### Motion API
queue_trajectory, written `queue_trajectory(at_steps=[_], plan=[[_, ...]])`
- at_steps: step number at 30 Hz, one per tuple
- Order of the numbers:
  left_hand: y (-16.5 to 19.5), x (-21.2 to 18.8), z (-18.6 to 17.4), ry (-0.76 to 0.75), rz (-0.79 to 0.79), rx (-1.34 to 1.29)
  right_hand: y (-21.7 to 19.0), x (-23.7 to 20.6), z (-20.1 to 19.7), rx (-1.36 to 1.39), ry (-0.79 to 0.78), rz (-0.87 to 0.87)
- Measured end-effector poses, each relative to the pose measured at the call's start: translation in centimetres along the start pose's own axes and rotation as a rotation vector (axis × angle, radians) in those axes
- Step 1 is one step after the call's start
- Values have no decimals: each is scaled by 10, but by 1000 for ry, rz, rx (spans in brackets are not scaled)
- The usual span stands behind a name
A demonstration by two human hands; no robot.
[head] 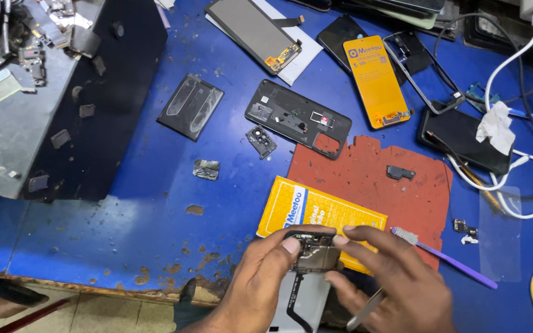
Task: The person repairs a disassembled smartphone on a workbench. They lift the motherboard out of the phone frame, use a purple pry tool and a metal file-like tool on components, brush the board, reposition the board in the frame, and finally press the screen assembly onto the phone body.
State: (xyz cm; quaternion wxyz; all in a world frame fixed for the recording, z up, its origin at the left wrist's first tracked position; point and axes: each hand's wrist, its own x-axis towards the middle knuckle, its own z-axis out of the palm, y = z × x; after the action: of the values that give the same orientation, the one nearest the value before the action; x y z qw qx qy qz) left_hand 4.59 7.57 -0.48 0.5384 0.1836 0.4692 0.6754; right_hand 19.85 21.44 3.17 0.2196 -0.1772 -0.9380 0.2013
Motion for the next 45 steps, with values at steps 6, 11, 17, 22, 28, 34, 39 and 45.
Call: queue_trajectory(at_steps=[6,11,17,22,28,34,39,45], plan=[[-2,0,1,66,6,71,18,-15,1,731,-93,687],[-1,0,2,44,37,96,17,-21,6,985,-83,718],[1,2,6,20,-27,5,12,-15,7,853,-76,823],[5,2,6,-21,-93,-106,13,-13,10,807,-43,728],[6,2,8,2,-88,-49,18,-22,8,835,-85,896],[-1,3,9,18,-98,-128,26,-30,10,1175,-77,865],[-5,2,9,15,-87,-163,26,-30,10,1282,-70,960],[-5,0,12,19,-67,-153,23,-24,9,1286,-76,1032]])
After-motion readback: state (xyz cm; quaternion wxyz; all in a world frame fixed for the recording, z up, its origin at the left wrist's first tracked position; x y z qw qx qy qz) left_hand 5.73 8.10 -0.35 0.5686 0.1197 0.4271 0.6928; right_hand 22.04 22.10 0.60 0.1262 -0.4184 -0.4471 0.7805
